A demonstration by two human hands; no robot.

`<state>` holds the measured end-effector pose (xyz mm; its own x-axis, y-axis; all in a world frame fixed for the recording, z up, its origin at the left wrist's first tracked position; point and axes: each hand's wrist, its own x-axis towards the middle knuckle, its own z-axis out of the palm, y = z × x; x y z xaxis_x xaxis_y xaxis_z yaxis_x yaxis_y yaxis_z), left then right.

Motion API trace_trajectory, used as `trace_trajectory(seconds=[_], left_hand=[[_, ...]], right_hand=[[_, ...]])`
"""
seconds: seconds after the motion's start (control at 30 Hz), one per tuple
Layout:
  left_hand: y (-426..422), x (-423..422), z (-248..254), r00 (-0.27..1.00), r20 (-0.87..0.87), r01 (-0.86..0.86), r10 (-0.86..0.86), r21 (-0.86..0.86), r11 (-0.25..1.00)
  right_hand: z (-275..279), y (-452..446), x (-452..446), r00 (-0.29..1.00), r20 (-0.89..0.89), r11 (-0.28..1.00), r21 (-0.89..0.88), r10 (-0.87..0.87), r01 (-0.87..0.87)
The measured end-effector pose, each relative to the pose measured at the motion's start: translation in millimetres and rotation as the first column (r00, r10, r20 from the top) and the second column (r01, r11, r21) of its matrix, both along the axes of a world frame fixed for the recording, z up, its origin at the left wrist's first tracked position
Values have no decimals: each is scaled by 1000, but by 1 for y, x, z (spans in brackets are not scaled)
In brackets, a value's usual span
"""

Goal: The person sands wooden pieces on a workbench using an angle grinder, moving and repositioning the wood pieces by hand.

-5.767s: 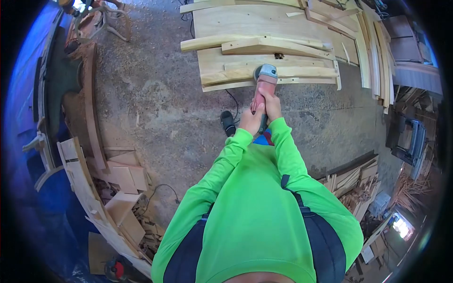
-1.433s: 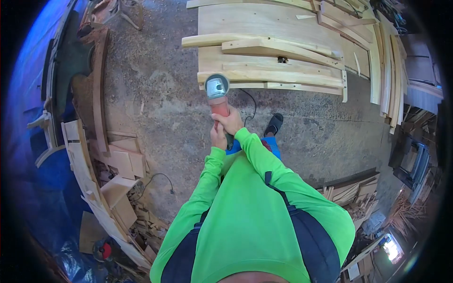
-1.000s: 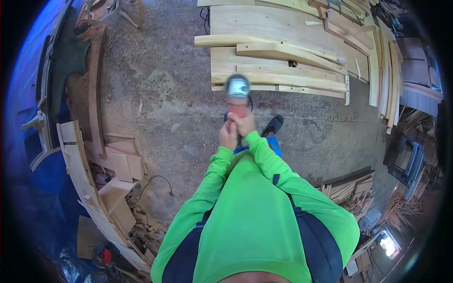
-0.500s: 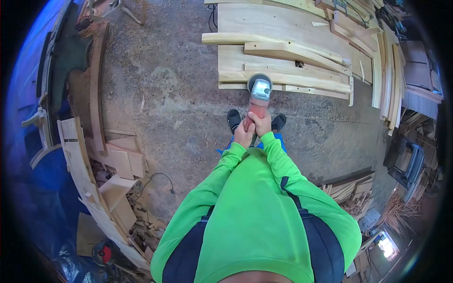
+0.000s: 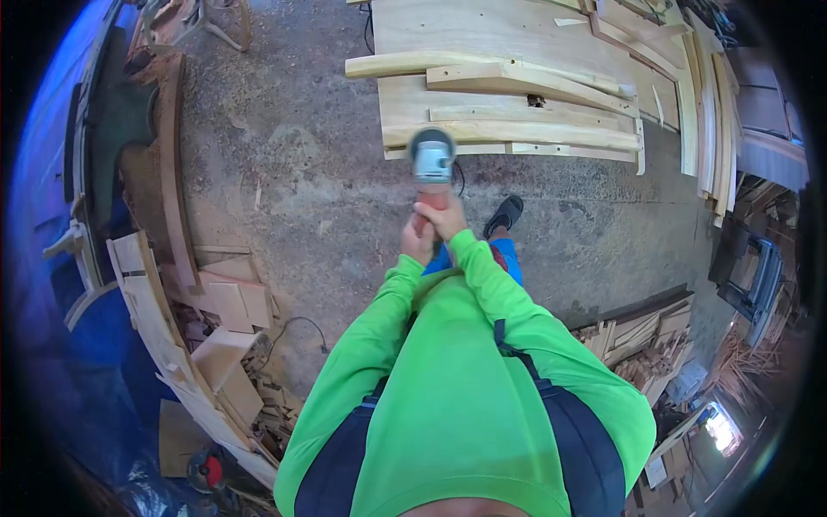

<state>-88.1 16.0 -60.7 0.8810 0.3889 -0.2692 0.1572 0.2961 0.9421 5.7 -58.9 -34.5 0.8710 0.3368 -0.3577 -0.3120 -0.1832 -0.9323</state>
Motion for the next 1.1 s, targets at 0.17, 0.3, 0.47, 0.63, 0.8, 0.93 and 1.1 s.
trace_trajectory(seconds=[0.17, 0.3, 0.47, 0.63, 0.8, 0.93, 1.1], left_hand=[[-27, 6, -12, 984, -101, 170, -150, 237, 957], [-12, 1, -10, 1000, -20, 8, -6, 129, 992], [26, -19, -20, 985, -3, -171, 173, 170, 971], [13, -9, 12, 995, -84, -46, 55, 110, 993], [-46, 17, 42, 985, -122, 130, -120, 79, 988], [-48, 27, 69, 967, -197, 204, -162, 219, 954], [-8, 25, 105, 956, -288, -38, 47, 36, 999]], right_hand=[[-8, -44, 4, 988, -91, 990, 54, -128, 133], [10, -14, 5, 998, -55, 999, 40, -23, 26], [20, 49, -2, 990, 42, 991, -1, 134, -134], [15, 28, 0, 999, 21, 999, -7, 46, -45], [30, -52, 12, 983, -107, 989, -31, -147, 145], [61, -56, 25, 957, -171, 972, -17, -234, 235], [72, 10, 39, 978, -183, 976, -171, 100, -132]])
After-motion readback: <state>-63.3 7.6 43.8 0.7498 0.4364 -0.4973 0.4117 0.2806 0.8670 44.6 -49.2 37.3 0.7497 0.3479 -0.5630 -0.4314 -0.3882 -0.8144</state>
